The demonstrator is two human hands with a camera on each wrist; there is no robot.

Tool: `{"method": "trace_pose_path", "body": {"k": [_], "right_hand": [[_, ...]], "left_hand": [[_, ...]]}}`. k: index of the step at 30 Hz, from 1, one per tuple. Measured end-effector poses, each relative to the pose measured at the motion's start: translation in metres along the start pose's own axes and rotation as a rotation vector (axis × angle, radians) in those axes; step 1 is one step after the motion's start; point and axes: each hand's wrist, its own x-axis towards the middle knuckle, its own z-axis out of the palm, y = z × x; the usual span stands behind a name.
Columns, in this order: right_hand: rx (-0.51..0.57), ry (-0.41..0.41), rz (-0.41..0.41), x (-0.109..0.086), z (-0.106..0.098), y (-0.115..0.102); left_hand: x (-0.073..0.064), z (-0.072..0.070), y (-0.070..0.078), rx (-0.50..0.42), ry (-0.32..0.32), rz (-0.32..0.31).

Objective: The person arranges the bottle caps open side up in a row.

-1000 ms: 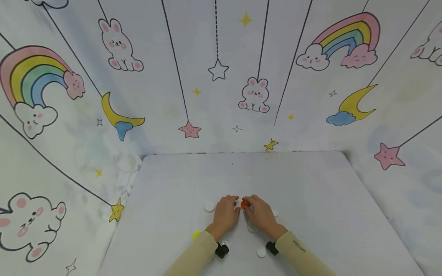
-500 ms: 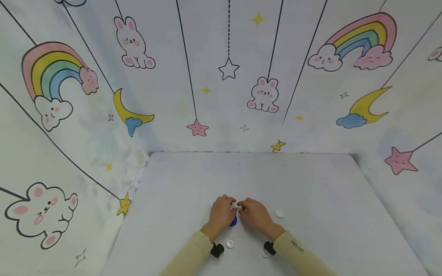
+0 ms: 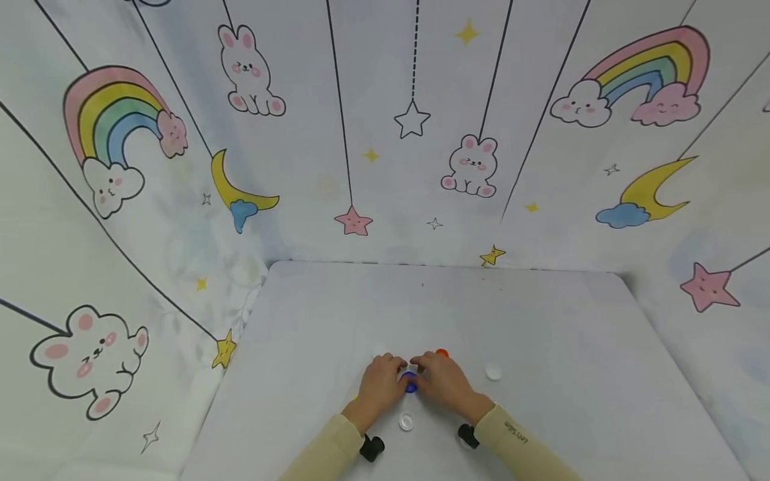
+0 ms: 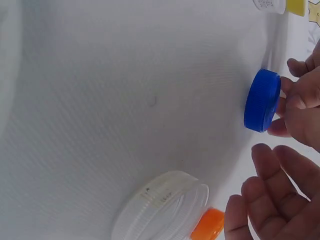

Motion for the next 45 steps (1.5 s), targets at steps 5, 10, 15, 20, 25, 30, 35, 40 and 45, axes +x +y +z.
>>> {"method": "trace_pose_path", "body": {"k": [5,10,15,20,25,30,35,40,45], "right_hand": [[-0.022,-0.048,-0.003,-0.001,0.004,0.002],[-0.042,-0.085,-0.012,-0.001,0.007,0.002],[-0.058,-0.085,-0.034,-0.001,0.009,-0.001],[-0.082,-0.065,-0.041,-0.003,0.011,-0.001],[-0.093,-0.066,-0.039,-0.004,0.012,-0.001],[-0.083,-0.07,-0.033,-0.005,0.012,-0.001],[-0.08,-0.073,-0.031,-0.004,0.012,-0.001],[-0.089,-0.077,-0.028,-0.003,0.013,0.0],[-0.084,-0.083,-0.017,-0.004,0.013,-0.001]], "left_hand": [[-0.004,0.002,-0.004,0.017,-0.029,-0.002],[-0.008,0.004,-0.009,0.057,-0.021,0.043],[-0.01,0.006,-0.009,0.07,-0.023,0.051],[-0.011,0.008,-0.008,0.07,-0.015,0.049],[-0.012,0.008,-0.007,0.059,0.004,0.05],[-0.012,0.011,-0.008,0.067,0.008,0.048],[-0.011,0.013,-0.01,0.073,0.003,0.043],[-0.011,0.014,-0.01,0.069,-0.002,0.033],[-0.012,0.015,-0.009,0.063,-0.005,0.026]]}}
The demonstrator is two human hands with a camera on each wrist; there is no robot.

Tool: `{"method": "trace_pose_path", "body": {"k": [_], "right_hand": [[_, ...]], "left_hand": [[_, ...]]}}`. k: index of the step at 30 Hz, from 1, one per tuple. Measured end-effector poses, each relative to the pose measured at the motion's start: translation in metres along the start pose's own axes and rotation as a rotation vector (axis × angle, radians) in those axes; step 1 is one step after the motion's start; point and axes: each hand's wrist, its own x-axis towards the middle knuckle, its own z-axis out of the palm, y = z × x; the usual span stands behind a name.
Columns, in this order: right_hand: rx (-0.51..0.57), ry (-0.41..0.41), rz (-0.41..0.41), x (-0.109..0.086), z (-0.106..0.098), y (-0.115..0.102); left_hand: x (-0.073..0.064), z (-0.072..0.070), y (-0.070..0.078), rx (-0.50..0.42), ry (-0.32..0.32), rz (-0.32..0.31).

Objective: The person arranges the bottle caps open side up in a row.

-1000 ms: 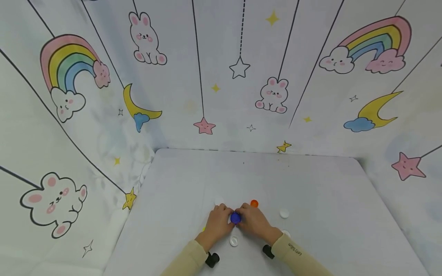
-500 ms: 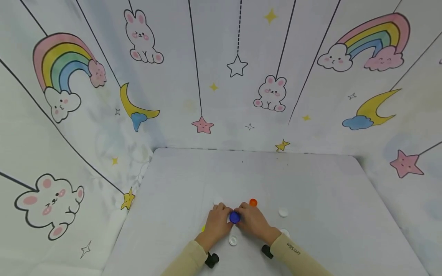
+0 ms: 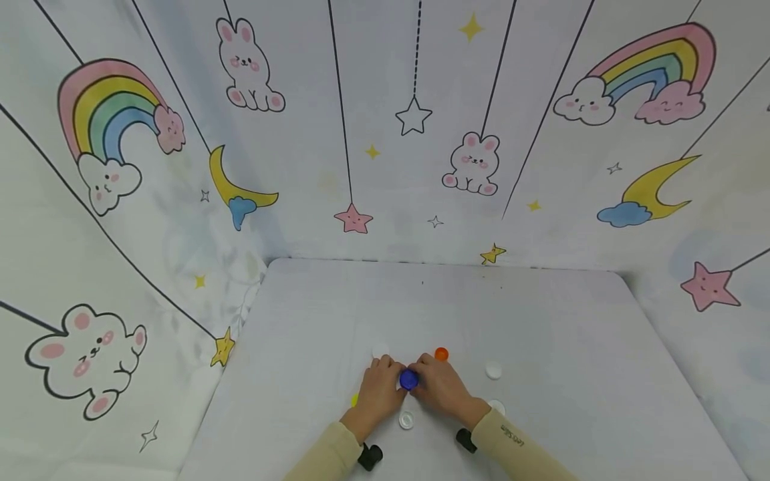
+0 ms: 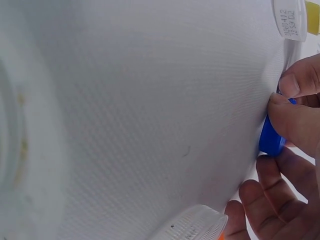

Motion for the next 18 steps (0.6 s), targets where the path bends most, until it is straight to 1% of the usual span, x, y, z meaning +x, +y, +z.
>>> {"method": "trace_pose_path", "body": {"k": [7,11,14,18], "right_hand": [[0.012,0.005,0.005,-0.0021,0.0008,0.0028],[0.02,0.004,0.016,-0.0034,0.0003,0.0041],[0.031,0.006,0.021,-0.0048,-0.0022,0.0042],[0.052,0.029,0.016,-0.0067,-0.0076,0.0031]], "left_hand": [[-0.0014,0.0029,0.0003,-0.021,0.021,-0.01],[-0.0027,0.0031,0.0018,-0.033,0.044,-0.002],[-0.0029,0.0016,0.0037,-0.043,0.052,0.001],[-0.0019,-0.0036,0.0062,-0.077,0.064,0.003]]}}
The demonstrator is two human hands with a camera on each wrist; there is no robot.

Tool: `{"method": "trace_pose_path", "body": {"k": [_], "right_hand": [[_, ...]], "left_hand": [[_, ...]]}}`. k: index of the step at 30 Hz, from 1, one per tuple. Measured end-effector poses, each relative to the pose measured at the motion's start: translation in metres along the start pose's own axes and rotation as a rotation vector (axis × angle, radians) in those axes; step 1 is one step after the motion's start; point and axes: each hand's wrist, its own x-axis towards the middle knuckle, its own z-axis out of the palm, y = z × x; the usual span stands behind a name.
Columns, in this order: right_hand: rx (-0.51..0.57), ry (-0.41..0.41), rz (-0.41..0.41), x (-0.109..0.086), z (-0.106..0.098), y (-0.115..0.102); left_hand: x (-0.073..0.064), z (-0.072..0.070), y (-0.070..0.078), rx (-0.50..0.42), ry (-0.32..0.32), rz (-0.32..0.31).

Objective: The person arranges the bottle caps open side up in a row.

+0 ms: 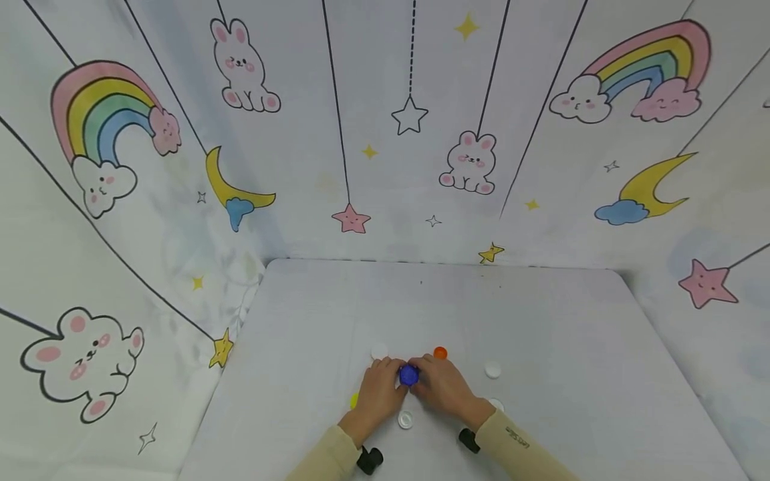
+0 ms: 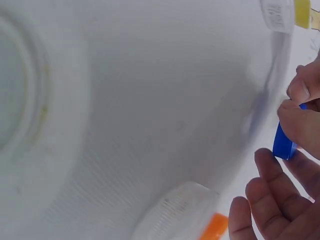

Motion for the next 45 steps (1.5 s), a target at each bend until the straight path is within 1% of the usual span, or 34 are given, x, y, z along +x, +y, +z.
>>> {"method": "trace_pose_path", "body": {"k": [6,11,14,18,24,27,30,38,41,45], "right_hand": [[0.01,0.072,-0.045,0.0,-0.007,-0.002],[0.022,0.107,-0.044,0.001,-0.009,-0.003],[0.026,0.118,-0.043,0.001,-0.009,-0.004],[0.056,0.142,-0.055,0.0,-0.011,-0.004],[0.064,0.184,-0.069,-0.001,-0.01,-0.002],[0.065,0.204,-0.065,-0.001,-0.009,-0.001],[0.07,0.22,-0.055,0.0,-0.009,-0.001],[0.074,0.229,-0.037,-0.001,-0.011,-0.002],[0.092,0.232,-0.039,-0.001,-0.012,-0.002],[0.11,0.216,-0.033,-0.002,-0.011,-0.001]], "left_hand": [[0.003,-0.011,0.002,-0.057,0.041,0.03],[0.006,-0.017,0.001,-0.074,0.024,0.014],[0.007,-0.02,0.002,-0.071,0.026,0.02],[0.008,-0.021,0.003,-0.068,0.038,0.034],[0.01,-0.022,0.004,-0.065,0.013,0.02],[0.011,-0.023,0.005,-0.085,0.021,0.014],[0.013,-0.023,0.007,-0.131,0.038,-0.006],[0.015,-0.027,0.012,-0.236,0.065,-0.1],[0.016,-0.028,0.012,-0.301,0.063,-0.121],[0.017,-0.028,0.011,-0.391,0.036,-0.154]]}}
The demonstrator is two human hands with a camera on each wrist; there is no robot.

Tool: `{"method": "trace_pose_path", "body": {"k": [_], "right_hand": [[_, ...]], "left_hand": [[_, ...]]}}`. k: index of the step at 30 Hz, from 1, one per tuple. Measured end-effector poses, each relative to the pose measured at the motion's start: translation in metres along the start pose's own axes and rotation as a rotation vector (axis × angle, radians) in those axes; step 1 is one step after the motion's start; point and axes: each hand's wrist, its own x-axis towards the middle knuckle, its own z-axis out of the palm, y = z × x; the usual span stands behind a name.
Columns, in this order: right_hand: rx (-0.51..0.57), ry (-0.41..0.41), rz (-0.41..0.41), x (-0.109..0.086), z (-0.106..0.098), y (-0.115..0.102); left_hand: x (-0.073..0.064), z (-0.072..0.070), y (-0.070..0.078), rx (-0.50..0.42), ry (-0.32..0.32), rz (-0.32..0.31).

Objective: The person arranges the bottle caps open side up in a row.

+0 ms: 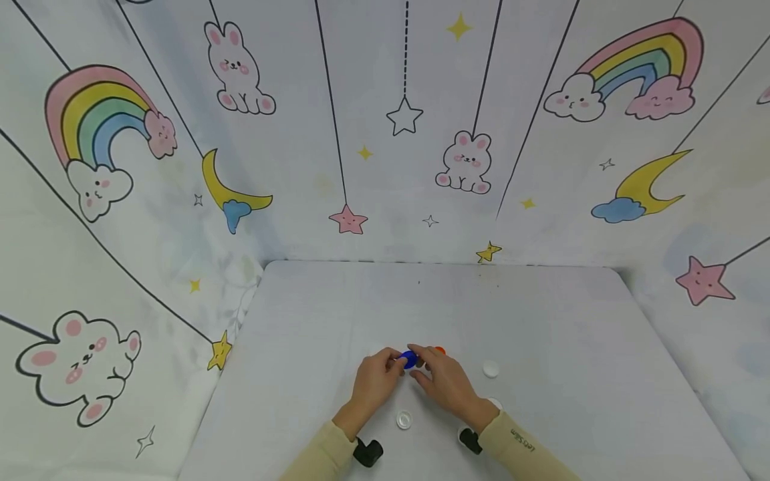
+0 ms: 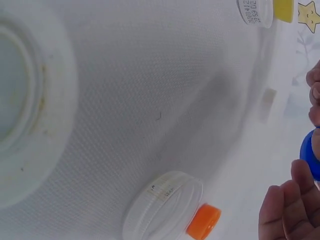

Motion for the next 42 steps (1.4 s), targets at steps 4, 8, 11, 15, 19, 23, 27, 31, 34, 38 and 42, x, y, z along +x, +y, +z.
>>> {"method": "trace_pose_path", "body": {"k": [4,8,11,15,19,23,27,31,34,38,42], "right_hand": [[-0.001,-0.007,-0.01,-0.0007,0.0005,0.0014],[0.003,0.044,-0.061,-0.0002,0.0001,0.0019],[0.01,0.082,-0.101,-0.0001,-0.0002,0.0017],[0.008,0.089,-0.127,-0.0007,0.0003,0.0022],[0.007,0.074,-0.126,-0.0013,-0.0006,0.002],[0.012,0.044,-0.103,-0.0018,-0.0025,0.0008],[0.016,0.034,-0.093,-0.002,-0.0045,0.0],[0.022,0.038,-0.087,-0.0032,-0.0063,0.0001],[0.021,0.033,-0.067,-0.0046,-0.0065,0.0009],[0.029,0.036,-0.058,-0.0052,-0.0063,0.0015],[0.048,0.046,-0.07,-0.0042,-0.0068,0.0016]], "left_hand": [[0.0015,0.0002,-0.0008,-0.064,-0.017,-0.053],[0.0031,-0.0003,-0.0012,-0.104,-0.022,-0.09],[0.0035,-0.0012,-0.0007,-0.113,-0.024,-0.1],[0.0036,-0.0019,0.0001,-0.106,-0.02,-0.097],[0.0036,-0.0025,-0.0002,-0.125,-0.025,-0.08],[0.0026,-0.0033,-0.0008,-0.15,-0.048,-0.046],[0.0015,-0.0045,-0.0013,-0.125,-0.076,-0.016],[0.0006,-0.0049,-0.0041,-0.128,-0.137,-0.009],[-0.0002,-0.0048,-0.0069,-0.145,-0.168,0.002],[-0.0008,-0.0053,-0.0081,-0.142,-0.172,0.002],[-0.0011,-0.0065,-0.0073,-0.121,-0.166,0.002]]}}
